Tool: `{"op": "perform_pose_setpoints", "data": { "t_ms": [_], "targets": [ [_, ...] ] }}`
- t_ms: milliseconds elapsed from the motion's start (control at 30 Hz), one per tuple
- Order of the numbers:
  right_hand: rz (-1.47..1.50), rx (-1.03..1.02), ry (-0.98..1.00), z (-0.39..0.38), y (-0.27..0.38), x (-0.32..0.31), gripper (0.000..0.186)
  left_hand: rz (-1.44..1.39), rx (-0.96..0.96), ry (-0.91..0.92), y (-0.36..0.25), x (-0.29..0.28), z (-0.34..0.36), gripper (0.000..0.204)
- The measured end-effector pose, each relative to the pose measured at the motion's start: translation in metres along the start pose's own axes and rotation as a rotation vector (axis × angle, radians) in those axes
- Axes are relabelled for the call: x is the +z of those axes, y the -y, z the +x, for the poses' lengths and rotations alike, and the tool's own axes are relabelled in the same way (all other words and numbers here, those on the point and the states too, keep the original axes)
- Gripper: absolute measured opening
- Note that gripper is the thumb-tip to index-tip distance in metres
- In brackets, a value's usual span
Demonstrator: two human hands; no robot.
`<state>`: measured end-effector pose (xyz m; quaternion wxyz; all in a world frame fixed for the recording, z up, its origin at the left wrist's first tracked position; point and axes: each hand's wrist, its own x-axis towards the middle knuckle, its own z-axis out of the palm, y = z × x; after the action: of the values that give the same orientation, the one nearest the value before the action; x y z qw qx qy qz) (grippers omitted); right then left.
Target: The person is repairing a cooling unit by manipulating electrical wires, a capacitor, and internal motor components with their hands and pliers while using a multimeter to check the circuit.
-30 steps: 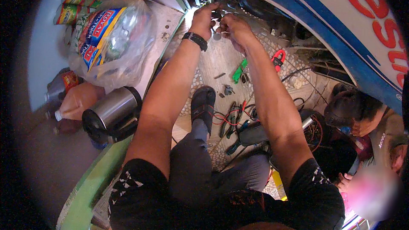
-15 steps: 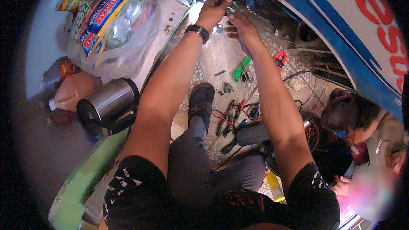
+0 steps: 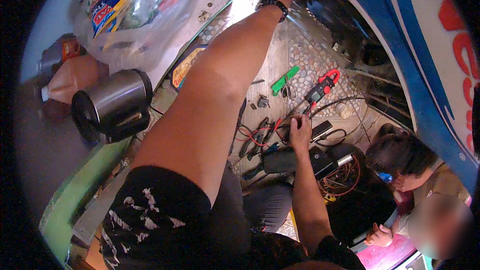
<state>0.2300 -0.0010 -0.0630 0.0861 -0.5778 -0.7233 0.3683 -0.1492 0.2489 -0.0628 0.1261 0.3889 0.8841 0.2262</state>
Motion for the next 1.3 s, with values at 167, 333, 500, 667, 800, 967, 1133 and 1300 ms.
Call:
{"op": "perform_pose_setpoints", "data": {
  "t_ms": [167,333,500,667,800,967,1133,1300],
  "targets": [
    [-0.081,0.023,0.077,-0.014,-0.014,0.001,0.023,-0.269,0.075,-0.176,-0.007,0.007,-0.021,0.044],
    [-0.217,-0.019,0.17,0.009,-0.019,0.006,0.036,-0.362,0.055,0.004,-0.009,-0.008,-0.012,0.031],
    [-0.288,0.037,0.261,0.031,-0.039,0.016,0.045,-0.185,0.534,-0.105,0.003,0.004,-0.01,0.025],
    [-0.321,0.1,0.185,0.034,-0.033,0.013,0.031,-0.531,0.526,0.107,0.005,0.067,0.025,0.026],
    [-0.39,0.009,0.322,0.036,0.001,0.028,0.052,-0.995,0.561,0.049,0.107,0.105,0.079,0.029],
    [-0.435,0.143,0.234,0.034,-0.011,0.01,0.063,0.286,0.819,0.143,0.002,0.027,0.014,0.028],
    [-0.43,0.139,0.312,0.037,0.0,0.014,0.069,0.414,0.701,0.196,0.006,-0.005,0.01,0.043],
    [-0.462,0.139,0.319,0.038,0.001,0.018,0.071,0.284,0.761,0.05,0.02,0.021,0.023,0.065]
  ]
}}
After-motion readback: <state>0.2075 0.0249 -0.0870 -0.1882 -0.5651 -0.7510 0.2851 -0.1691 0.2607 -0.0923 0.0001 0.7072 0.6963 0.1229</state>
